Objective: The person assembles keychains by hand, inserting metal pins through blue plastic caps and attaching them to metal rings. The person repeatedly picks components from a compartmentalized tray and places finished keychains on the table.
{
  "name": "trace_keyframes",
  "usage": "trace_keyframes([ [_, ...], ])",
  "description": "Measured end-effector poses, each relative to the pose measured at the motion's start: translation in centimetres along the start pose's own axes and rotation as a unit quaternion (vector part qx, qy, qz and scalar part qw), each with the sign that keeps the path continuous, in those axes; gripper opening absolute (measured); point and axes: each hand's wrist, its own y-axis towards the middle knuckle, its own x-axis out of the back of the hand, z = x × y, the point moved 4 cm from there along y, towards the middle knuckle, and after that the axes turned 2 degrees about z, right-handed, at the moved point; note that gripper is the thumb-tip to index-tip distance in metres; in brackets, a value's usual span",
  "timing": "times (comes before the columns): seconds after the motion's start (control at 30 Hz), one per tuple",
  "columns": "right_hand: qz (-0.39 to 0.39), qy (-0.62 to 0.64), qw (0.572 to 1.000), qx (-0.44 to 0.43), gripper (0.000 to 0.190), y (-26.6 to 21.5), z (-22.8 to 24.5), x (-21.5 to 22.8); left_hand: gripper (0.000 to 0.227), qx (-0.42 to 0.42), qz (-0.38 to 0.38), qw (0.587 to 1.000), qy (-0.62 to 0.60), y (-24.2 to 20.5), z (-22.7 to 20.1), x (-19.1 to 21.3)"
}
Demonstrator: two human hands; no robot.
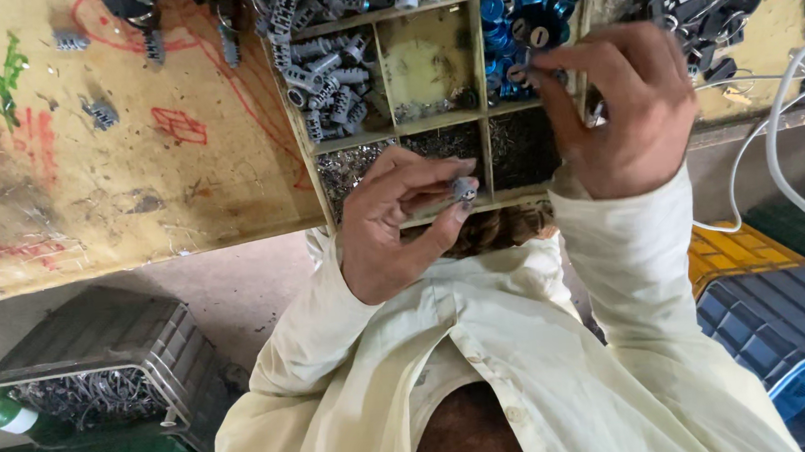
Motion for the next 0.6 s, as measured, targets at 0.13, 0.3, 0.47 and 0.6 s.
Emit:
trace_keyframes([
  [0.13,0.069,0.408,0.887,-0.205,0.020,-3.8,1.0,-1.0,0.042,0.056,0.065,0.993,-0.076,0.6,0.6,-0.4],
  [0.3,0.052,0.535,0.811,-0.230,0.020,-7.7,1.3,-2.6,0.033,0.095,0.117,0.975,-0.165,0.9,0.2,-0.3],
  [0.47,0.102,0.566,0.788,-0.218,0.018,-7.7,0.4,-3.3,0.034,-0.027,0.034,0.980,0.195,0.9,-2.2,-0.4],
  [0.6,0.132,0.530,0.814,-0.199,0.015,-7.3,0.5,-2.7,0.037,-0.089,-0.021,0.946,0.311,0.5,-3.6,-0.8],
])
